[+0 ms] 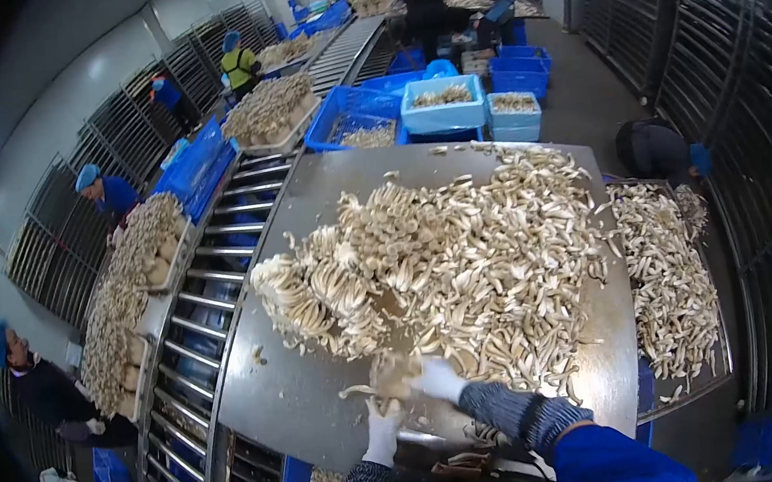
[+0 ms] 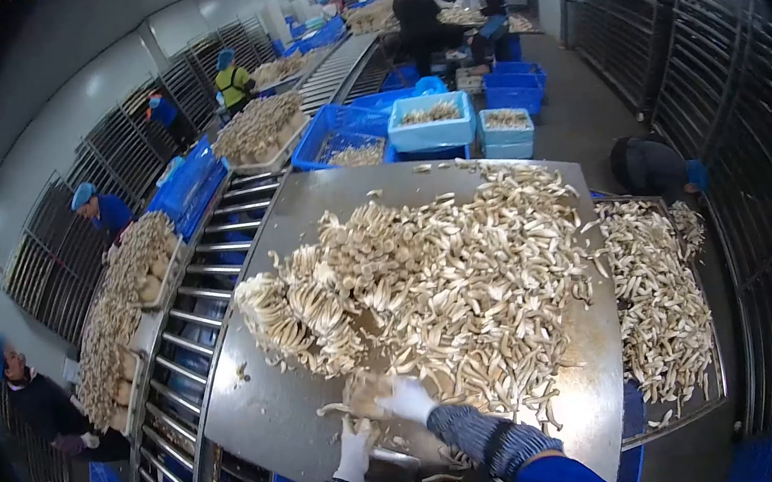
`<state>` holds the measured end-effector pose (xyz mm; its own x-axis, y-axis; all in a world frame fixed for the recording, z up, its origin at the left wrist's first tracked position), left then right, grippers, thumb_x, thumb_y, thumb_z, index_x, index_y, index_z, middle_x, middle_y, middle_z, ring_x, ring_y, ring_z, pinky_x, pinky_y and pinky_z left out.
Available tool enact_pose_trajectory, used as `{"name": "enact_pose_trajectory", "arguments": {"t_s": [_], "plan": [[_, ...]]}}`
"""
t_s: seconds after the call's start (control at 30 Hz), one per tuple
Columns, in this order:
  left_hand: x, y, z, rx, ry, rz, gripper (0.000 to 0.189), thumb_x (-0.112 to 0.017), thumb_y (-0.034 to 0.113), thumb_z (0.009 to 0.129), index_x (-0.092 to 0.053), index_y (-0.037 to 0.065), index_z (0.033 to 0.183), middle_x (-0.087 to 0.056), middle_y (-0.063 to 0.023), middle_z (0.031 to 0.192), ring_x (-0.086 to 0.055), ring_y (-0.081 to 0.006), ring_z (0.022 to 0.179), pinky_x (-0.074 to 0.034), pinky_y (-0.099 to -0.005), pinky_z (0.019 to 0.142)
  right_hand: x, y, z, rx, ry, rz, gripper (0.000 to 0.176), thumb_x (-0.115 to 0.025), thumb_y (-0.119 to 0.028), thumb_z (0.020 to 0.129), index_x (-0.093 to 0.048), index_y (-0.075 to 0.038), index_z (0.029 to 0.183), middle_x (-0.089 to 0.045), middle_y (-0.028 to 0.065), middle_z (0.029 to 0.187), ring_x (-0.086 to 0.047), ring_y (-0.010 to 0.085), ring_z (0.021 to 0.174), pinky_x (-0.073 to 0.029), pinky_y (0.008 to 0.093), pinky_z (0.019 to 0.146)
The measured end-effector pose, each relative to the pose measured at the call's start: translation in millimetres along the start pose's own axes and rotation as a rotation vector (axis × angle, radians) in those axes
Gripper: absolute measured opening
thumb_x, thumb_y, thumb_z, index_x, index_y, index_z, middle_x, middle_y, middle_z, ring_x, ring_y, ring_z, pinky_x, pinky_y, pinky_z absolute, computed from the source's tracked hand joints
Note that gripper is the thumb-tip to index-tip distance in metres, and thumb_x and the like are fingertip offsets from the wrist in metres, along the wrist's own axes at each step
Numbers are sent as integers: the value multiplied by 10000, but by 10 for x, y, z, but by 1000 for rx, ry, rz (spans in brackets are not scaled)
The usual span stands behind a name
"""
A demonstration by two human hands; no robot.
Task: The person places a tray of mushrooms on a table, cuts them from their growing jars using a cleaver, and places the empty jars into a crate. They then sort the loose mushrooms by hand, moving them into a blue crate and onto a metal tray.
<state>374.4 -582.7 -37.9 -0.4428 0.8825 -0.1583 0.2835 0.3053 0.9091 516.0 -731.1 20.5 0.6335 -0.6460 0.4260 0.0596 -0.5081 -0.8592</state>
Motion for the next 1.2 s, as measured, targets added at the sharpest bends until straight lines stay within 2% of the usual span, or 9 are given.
{"name": "enact_pose_trajectory", "arguments": {"t_s": [0.2, 0.33, 0.4, 0.53, 0.67, 0.87, 0.93, 1.0, 1.2], "plan": [[-887, -428, 80, 104, -224, -429, 431, -597, 256, 1011, -493, 120, 1407, -596, -79, 1315, -602, -201, 1154, -501, -393, 1007, 323, -77, -1268, 147, 357, -32, 428, -685, -300, 899, -639, -93, 1271, -709, 186, 1159, -683, 316, 1090, -528, 388, 956], [-1158, -179, -171, 339, -63, -872, 409, -531, 388, 1041, -533, 111, 1342, -621, -97, 1293, -632, -236, 1129, -517, -425, 1007, 337, 739, -1614, -69, 502, 849, 220, -641, -194, 985, -664, -19, 1116, -726, 60, 946, -667, 142, 821, -524, 293, 713], [-1079, -346, -251, 481, 104, -725, 443, -535, 435, 1038, -546, 102, 1328, -634, -99, 1284, -640, -219, 1098, -525, -393, 973, 417, 805, -1830, -344, 502, 837, 236, -607, -222, 1011, -646, -23, 1130, -718, 50, 920, -643, 101, 752, -490, 266, 630], [-1790, -72, -863, 125, -701, 152, 585, -620, 345, 1015, -460, -44, 1421, -619, -120, 1286, -615, -178, 1113, -520, -326, 933, 314, 640, -1645, 69, 476, 394, 545, -514, -427, 1036, -569, 36, 1316, -725, 166, 1075, -672, 277, 987, -524, 377, 897], [-1562, 61, -913, 232, -498, 89, 438, -615, 277, 1014, -532, -19, 1326, -669, -125, 1138, -675, -189, 912, -556, -321, 767, 108, 672, -1708, -228, 133, 500, 577, -495, -403, 1051, -487, 30, 1433, -587, 162, 1389, -541, 216, 1260, -415, 326, 1066], [-1421, 86, -944, 219, -570, 308, 379, -546, 274, 1044, -555, -2, 1302, -678, -105, 1028, -672, -189, 802, -546, -299, 686, 151, 278, -1887, -251, 83, 614, 474, -495, -409, 1043, -662, -1, 1217, -724, 95, 1033, -648, 177, 937, -500, 302, 901], [-1508, -58, -963, -897, -767, 774, 437, -575, 285, 1036, -542, -10, 1357, -653, -106, 1177, -647, -187, 1008, -538, -313, 851, -51, 958, -1506, 77, 361, 464, 386, -550, -413, 1024, -661, -44, 1045, -682, 70, 954, -615, 159, 791, -518, 307, 704], [-1746, 240, -1290, 76, -738, 308, 470, -641, 240, 1003, -537, -21, 1380, -606, -103, 1293, -576, -174, 1152, -488, -321, 978, 80, 732, -1748, -249, 322, 881, 381, -538, -401, 1032, -621, -70, 860, -642, 85, 797, -591, 175, 647, -492, 322, 571], [-1690, -110, -1031, 179, -661, 188, 353, -699, 129, 941, -613, -12, 1253, -683, -79, 1146, -633, -164, 1031, -524, -321, 879, -30, 977, -1609, 78, 282, 719, 253, -556, -231, 1031, -652, 3, 1037, -675, 97, 897, -651, 211, 829, -534, 331, 717]]}}
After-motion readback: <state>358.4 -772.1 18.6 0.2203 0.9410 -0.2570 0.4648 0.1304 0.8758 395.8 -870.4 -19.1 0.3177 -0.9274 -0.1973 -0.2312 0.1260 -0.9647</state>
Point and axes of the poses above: each hand's wrist, its own z-axis towards the middle knuckle, its own x-axis out of the back of the hand, y = z × x, the point moved 9 cm from there along z, towards the middle knuckle
